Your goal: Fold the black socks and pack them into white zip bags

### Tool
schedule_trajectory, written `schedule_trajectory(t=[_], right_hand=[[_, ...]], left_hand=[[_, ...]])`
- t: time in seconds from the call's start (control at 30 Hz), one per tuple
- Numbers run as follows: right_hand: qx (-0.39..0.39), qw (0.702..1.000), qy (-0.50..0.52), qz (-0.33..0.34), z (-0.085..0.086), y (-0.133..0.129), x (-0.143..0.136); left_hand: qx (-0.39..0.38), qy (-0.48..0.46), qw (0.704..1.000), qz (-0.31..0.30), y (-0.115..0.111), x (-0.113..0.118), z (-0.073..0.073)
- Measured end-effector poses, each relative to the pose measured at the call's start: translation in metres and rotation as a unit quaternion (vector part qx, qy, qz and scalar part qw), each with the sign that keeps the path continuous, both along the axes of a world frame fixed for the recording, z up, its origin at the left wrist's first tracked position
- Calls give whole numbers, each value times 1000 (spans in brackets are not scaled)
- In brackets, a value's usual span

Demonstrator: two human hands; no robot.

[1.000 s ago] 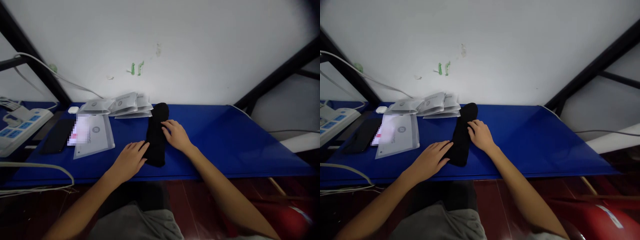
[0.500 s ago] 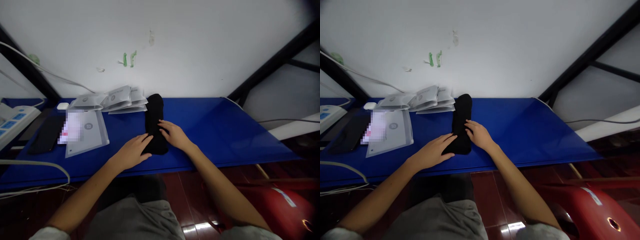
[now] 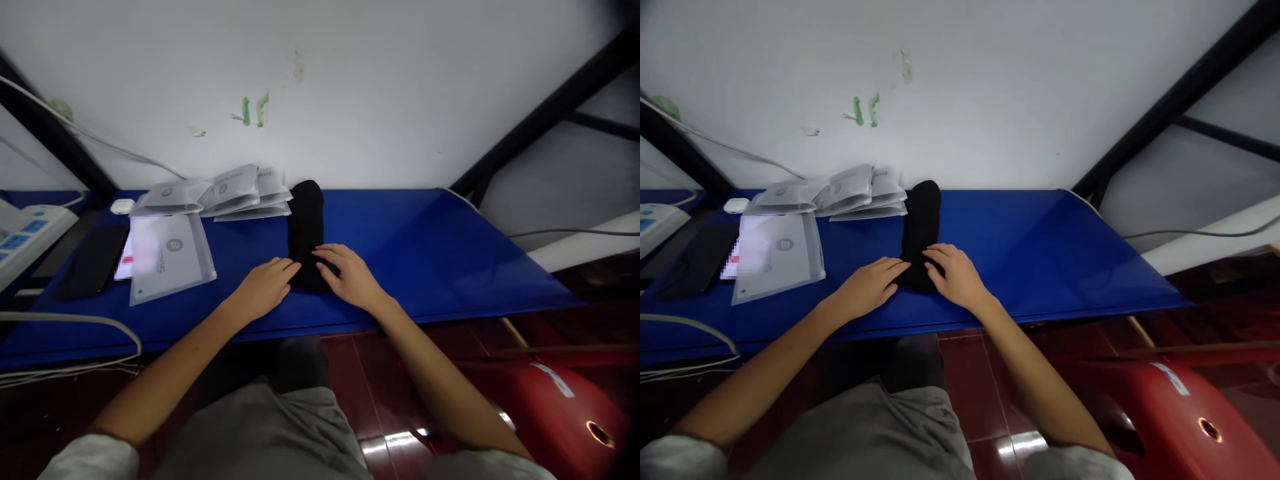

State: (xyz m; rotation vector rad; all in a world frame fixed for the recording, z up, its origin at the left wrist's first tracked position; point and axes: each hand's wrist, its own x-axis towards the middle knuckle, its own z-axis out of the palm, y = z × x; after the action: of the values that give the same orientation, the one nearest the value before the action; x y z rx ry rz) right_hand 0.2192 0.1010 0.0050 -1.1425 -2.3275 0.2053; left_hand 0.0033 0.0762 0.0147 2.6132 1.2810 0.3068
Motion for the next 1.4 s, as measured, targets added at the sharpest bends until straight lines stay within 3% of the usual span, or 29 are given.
schedule_trajectory(t=[0.2,0.53,0.8,1.17,1.4], right_hand=[[-77,994,-48,55,7,-19,7],[-46,995,-84,27,6,-18,-2],[-90,995,-11,31,8,-21,-1],[7,993,-106,54,12,-35,-3],[38,994,-96,26,6,-32,-3]], left_hand=[[-13,-17,1000,16,3,1,2],[-29,-60,998,20,5,-4,4],[78,-30,996,-6,3,4,5],[19,-166,986,8,3,0,4],[14,-104,993,-45,-6,-5,11]])
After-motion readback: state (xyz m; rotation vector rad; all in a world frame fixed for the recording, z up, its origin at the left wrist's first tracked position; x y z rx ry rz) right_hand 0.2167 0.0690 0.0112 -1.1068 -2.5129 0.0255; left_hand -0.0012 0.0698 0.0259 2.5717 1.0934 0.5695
